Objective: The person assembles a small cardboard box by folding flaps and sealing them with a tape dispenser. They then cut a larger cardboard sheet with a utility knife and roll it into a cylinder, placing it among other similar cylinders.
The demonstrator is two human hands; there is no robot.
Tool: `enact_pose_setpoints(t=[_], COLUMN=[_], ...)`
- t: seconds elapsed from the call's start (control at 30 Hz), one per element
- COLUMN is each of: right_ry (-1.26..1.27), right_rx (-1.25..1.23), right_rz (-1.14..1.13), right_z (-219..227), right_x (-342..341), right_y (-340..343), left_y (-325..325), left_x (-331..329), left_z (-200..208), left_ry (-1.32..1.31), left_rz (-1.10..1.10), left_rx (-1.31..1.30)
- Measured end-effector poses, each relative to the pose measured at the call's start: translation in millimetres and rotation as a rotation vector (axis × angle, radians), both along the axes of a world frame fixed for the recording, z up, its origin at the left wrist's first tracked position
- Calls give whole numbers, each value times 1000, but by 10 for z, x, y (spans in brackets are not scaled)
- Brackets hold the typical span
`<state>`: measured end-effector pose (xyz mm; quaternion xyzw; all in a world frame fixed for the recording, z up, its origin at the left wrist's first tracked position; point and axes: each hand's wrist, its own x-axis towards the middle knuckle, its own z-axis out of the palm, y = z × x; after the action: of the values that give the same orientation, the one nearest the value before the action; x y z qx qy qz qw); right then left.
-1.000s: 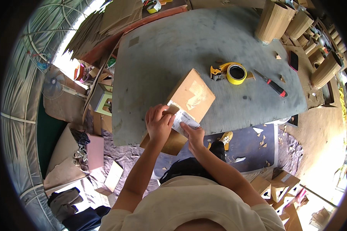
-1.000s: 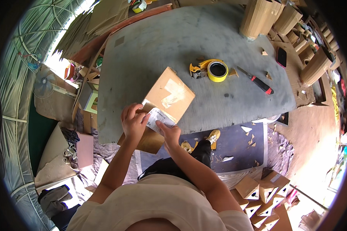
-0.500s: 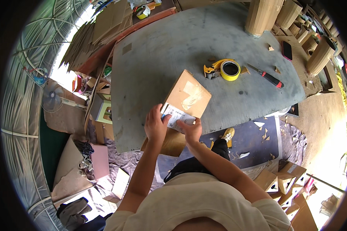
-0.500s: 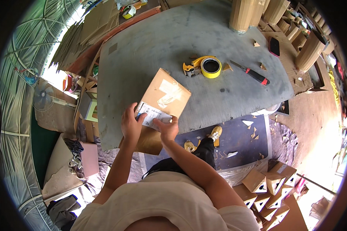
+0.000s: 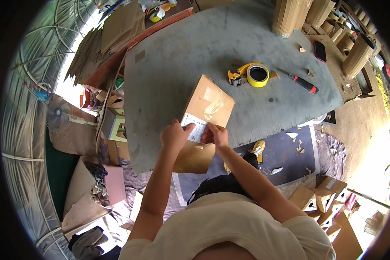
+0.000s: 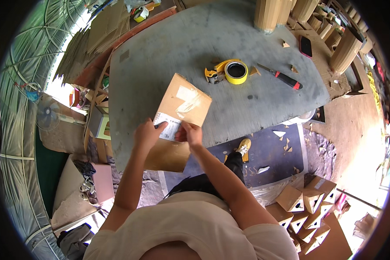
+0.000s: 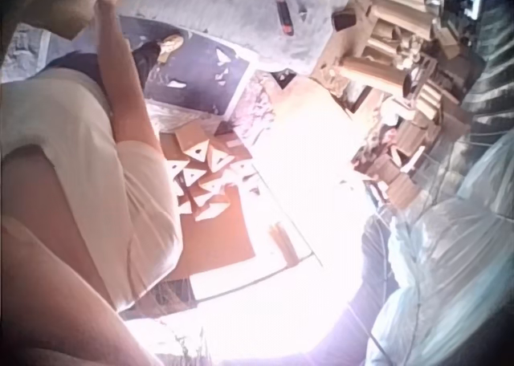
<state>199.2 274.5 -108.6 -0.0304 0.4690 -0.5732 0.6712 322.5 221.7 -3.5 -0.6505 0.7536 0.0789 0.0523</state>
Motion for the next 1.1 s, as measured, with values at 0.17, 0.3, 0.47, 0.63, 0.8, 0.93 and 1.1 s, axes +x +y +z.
enact_pose_setpoints(t=[0.17, 0.3, 0.47, 0.63, 0.8, 0.93, 1.1], right_ry=[119, 990, 1457, 1418, 1362, 1385, 1403], right_rx=[30, -283, -341, -649, -705, -489, -347], right_rz=[-53, -237, -199, -16, 24, -91, -80], right_z=[-181, 339, 374, 633, 578, 90, -404], right_x=[-96, 254, 473, 751, 704, 443, 152], right_y=[59, -100, -655, -744, -717, -734, -683], left_y=[-91, -114, -153, -61, -1, -67, -79], left_x=[-7, -13, 310, 470, 548, 494, 547], left_z=[7, 33, -57, -229, -343, -337, -404], left_ry=[11, 59, 530, 1313, 1350, 1221, 1213], left_rz=[16, -6, -90, 106, 70, 34, 59], left_rx=[-25, -30, 173, 435, 448, 417, 454])
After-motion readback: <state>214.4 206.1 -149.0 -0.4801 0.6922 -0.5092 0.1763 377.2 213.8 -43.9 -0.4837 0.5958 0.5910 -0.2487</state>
